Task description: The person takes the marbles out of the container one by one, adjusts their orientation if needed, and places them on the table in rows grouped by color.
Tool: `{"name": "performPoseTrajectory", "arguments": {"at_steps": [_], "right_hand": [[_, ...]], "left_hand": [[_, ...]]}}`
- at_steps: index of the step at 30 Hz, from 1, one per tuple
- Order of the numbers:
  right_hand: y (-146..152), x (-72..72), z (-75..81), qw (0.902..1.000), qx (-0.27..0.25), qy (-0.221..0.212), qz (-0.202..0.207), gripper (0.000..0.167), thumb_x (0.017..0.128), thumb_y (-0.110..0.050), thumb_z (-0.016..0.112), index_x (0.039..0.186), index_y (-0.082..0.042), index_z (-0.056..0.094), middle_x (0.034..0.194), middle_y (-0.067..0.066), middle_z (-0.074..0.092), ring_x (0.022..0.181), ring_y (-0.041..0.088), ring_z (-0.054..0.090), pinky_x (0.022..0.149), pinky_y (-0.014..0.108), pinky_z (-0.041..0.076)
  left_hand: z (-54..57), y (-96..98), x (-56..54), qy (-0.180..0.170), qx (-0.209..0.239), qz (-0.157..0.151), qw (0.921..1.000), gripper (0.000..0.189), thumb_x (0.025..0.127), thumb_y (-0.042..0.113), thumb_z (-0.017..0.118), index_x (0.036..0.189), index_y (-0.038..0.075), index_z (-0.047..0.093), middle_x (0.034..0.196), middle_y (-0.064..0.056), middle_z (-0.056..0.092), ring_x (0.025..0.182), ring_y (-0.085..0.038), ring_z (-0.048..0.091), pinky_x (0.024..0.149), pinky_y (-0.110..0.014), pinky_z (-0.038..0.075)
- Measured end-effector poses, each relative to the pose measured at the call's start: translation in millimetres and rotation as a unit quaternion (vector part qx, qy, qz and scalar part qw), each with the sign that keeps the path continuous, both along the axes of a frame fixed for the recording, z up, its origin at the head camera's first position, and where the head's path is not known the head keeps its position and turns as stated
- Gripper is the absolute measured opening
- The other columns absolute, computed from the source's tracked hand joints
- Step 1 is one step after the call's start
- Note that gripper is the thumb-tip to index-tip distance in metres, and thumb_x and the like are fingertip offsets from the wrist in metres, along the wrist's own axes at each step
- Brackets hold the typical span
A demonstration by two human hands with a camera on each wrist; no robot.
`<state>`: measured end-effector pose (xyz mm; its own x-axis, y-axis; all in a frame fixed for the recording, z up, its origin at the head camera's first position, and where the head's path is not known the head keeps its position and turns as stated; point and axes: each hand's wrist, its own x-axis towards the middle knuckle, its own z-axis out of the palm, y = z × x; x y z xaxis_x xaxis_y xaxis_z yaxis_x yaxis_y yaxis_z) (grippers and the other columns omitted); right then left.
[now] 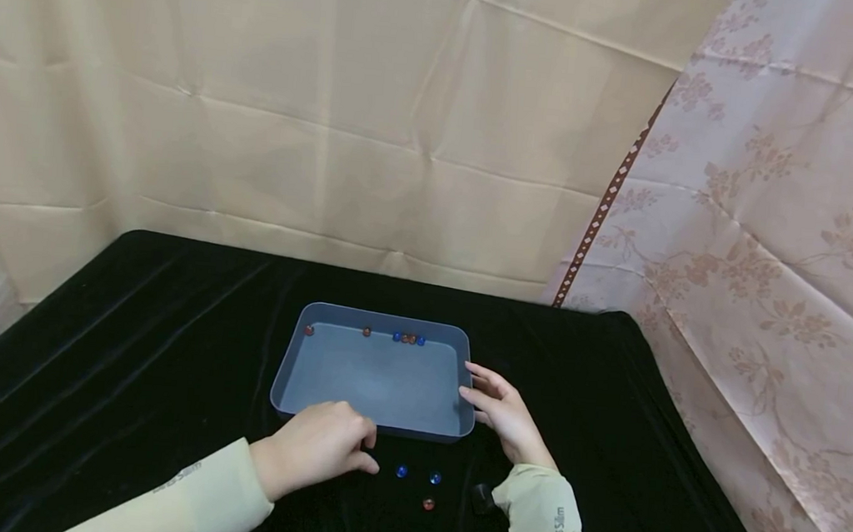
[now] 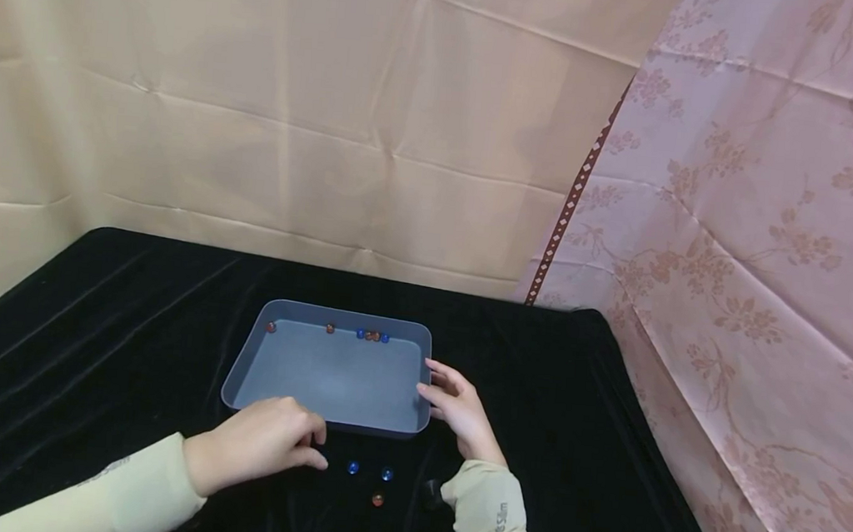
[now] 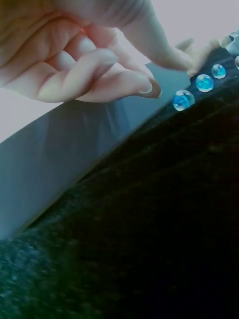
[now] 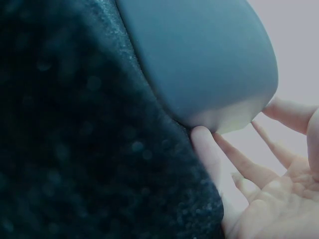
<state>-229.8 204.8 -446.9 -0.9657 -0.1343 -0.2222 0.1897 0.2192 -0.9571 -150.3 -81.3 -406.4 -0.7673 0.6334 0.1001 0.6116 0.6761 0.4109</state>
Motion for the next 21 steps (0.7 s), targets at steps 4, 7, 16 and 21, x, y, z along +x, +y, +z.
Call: {"name": "performPoseTrajectory", "arguments": {"at_steps": [4, 7, 16, 21], "right_hand": [[0, 0.0, 0.2, 1.0000, -0.001, -0.002, 0.001, 0.050, 0.096, -0.020, 0.065, 0.143, -0.013, 0.051, 0.144, 0.020, 0.050, 0.113, 0.025, 0.064, 0.096, 0.043, 0.054], [0, 0.0, 0.7, 1.0000, 0.000, -0.005, 0.000, 0.049, 0.096, -0.021, 0.065, 0.143, -0.014, 0.051, 0.145, 0.020, 0.049, 0.115, 0.026, 0.063, 0.097, 0.044, 0.053], [-1, 0.8, 1.1, 1.0000, 0.003, -0.004, -0.003, 0.049, 0.096, -0.019, 0.064, 0.143, -0.013, 0.051, 0.144, 0.021, 0.050, 0.114, 0.026, 0.063, 0.096, 0.045, 0.053], [-1, 0.6, 1.0, 1.0000, 0.000, -0.003, -0.003, 0.049, 0.096, -0.019, 0.064, 0.143, -0.012, 0.051, 0.144, 0.020, 0.050, 0.114, 0.026, 0.063, 0.097, 0.045, 0.053]], "left_hand": [[4.8, -2.3, -1.7, -0.004, 0.027, 0.012, 0.9996, 0.023, 0.091, 0.035, 0.071, 0.074, 0.019, 0.070, 0.061, 0.014, 0.059, 0.051, 0.005, 0.045, 0.049, -0.017, 0.041], [7.7, -3.7, -4.4, 0.009, 0.033, 0.027, 0.9990, 0.027, 0.094, 0.036, 0.067, 0.074, 0.019, 0.070, 0.059, 0.016, 0.055, 0.050, 0.005, 0.042, 0.048, -0.017, 0.040], [15.7, -9.2, -15.7, 0.060, 0.023, 0.066, 0.9958, 0.027, 0.096, 0.035, 0.063, 0.077, 0.017, 0.070, 0.060, 0.013, 0.054, 0.050, 0.003, 0.042, 0.050, -0.016, 0.040], [16.4, -14.1, -23.7, 0.090, 0.016, 0.085, 0.9922, 0.027, 0.096, 0.033, 0.064, 0.075, 0.017, 0.067, 0.058, 0.012, 0.050, 0.049, 0.002, 0.040, 0.049, -0.016, 0.039]]}}
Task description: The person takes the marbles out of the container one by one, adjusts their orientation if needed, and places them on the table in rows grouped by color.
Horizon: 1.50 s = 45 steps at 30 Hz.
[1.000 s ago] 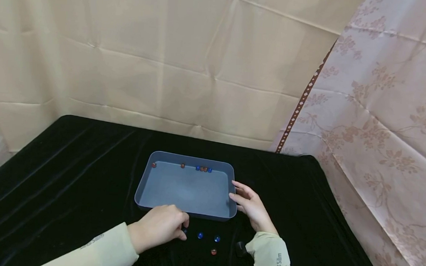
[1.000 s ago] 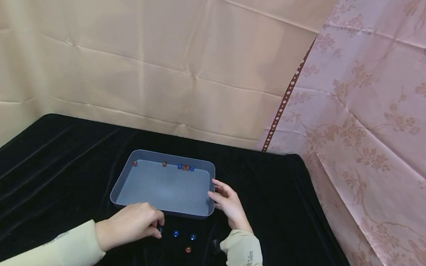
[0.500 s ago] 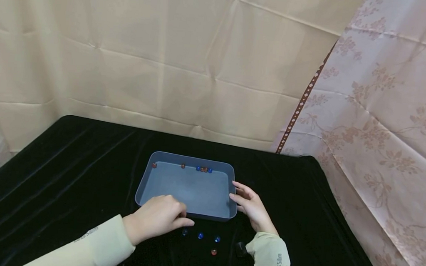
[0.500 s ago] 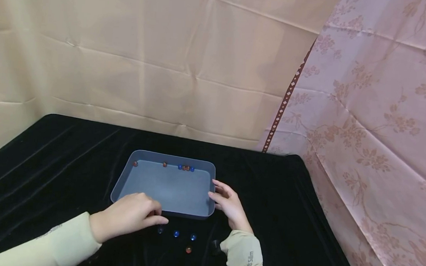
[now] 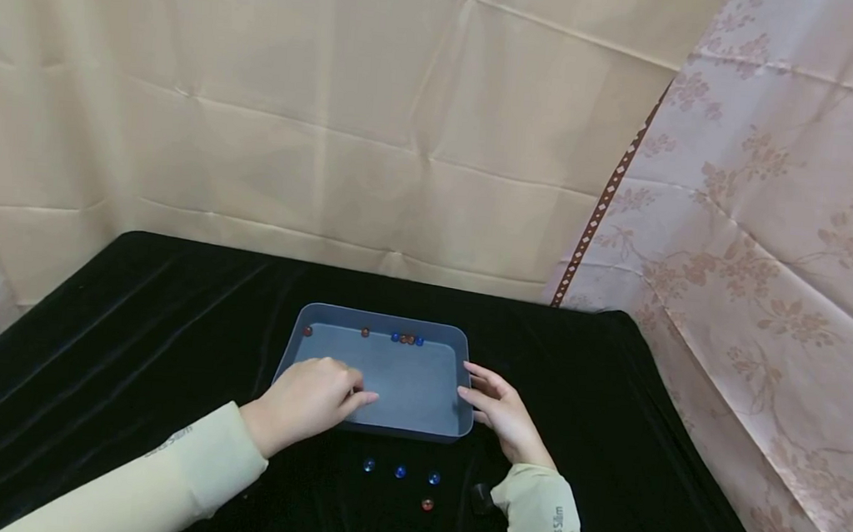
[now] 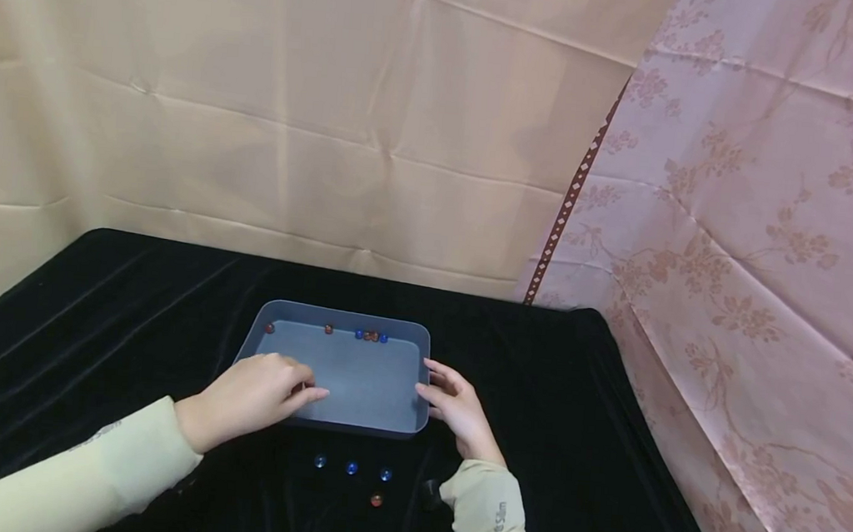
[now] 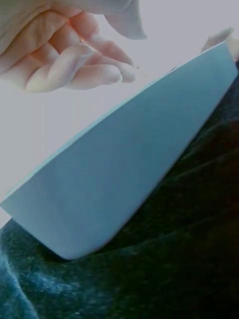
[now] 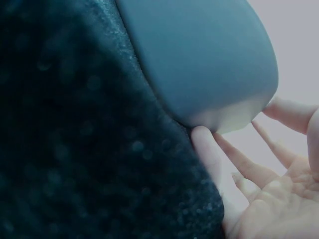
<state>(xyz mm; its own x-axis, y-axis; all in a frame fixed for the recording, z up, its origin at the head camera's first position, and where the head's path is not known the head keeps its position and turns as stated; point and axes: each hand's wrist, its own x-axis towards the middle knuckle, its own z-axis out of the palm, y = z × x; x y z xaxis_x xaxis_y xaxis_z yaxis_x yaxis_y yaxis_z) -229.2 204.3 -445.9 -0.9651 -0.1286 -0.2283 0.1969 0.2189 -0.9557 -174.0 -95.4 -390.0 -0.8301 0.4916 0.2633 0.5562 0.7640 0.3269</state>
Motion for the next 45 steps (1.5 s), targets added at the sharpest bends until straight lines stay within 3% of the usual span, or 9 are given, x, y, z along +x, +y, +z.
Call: {"name": "performPoseTrajectory", "arguments": {"at_steps": [12, 21, 30, 36, 45], "right_hand": [[0, -0.2, 0.9, 1.0000, 0.003, 0.000, 0.002, 0.049, 0.096, -0.020, 0.064, 0.143, -0.013, 0.051, 0.144, 0.020, 0.050, 0.116, 0.027, 0.062, 0.097, 0.046, 0.053], [0, -0.7, 1.6, 1.0000, 0.000, -0.003, 0.005, 0.049, 0.096, -0.019, 0.063, 0.143, -0.014, 0.050, 0.145, 0.020, 0.049, 0.117, 0.027, 0.062, 0.097, 0.045, 0.053], [1, -0.7, 0.8, 1.0000, -0.001, -0.003, 0.005, 0.050, 0.096, -0.019, 0.063, 0.144, -0.013, 0.050, 0.145, 0.021, 0.049, 0.115, 0.027, 0.063, 0.096, 0.043, 0.053], [1, -0.4, 0.7, 1.0000, -0.001, -0.001, 0.005, 0.049, 0.096, -0.019, 0.063, 0.143, -0.013, 0.050, 0.144, 0.020, 0.050, 0.115, 0.027, 0.063, 0.096, 0.044, 0.053], [2, -1.1, 0.6, 1.0000, -0.001, -0.002, 0.008, 0.049, 0.096, -0.020, 0.063, 0.143, -0.014, 0.051, 0.145, 0.021, 0.049, 0.115, 0.027, 0.063, 0.096, 0.044, 0.053]], "left_hand": [[0.5, -7.7, -14.3, 0.032, -0.049, 0.050, 0.9970, 0.018, 0.092, 0.028, 0.070, 0.083, 0.013, 0.072, 0.067, 0.005, 0.064, 0.055, -0.003, 0.052, 0.052, -0.017, 0.045], [-4.2, -23.0, -31.1, 0.017, -0.107, 0.096, 0.9895, 0.016, 0.091, 0.024, 0.071, 0.081, 0.011, 0.068, 0.065, 0.002, 0.060, 0.053, -0.006, 0.050, 0.051, -0.022, 0.047], [-10.4, -34.7, -43.9, -0.001, -0.107, 0.107, 0.9884, 0.011, 0.089, 0.018, 0.073, 0.084, 0.009, 0.070, 0.072, -0.002, 0.065, 0.057, -0.009, 0.055, 0.054, -0.026, 0.052], [-14.4, -38.9, -52.5, 0.009, -0.110, 0.116, 0.9870, 0.009, 0.089, 0.010, 0.070, 0.081, 0.007, 0.070, 0.069, -0.005, 0.062, 0.053, -0.010, 0.050, 0.047, -0.024, 0.046], [-17.9, -40.1, -62.0, 0.035, -0.128, 0.149, 0.9799, 0.009, 0.091, 0.012, 0.070, 0.087, 0.005, 0.072, 0.074, -0.008, 0.062, 0.053, -0.013, 0.051, 0.045, -0.027, 0.047]]}}
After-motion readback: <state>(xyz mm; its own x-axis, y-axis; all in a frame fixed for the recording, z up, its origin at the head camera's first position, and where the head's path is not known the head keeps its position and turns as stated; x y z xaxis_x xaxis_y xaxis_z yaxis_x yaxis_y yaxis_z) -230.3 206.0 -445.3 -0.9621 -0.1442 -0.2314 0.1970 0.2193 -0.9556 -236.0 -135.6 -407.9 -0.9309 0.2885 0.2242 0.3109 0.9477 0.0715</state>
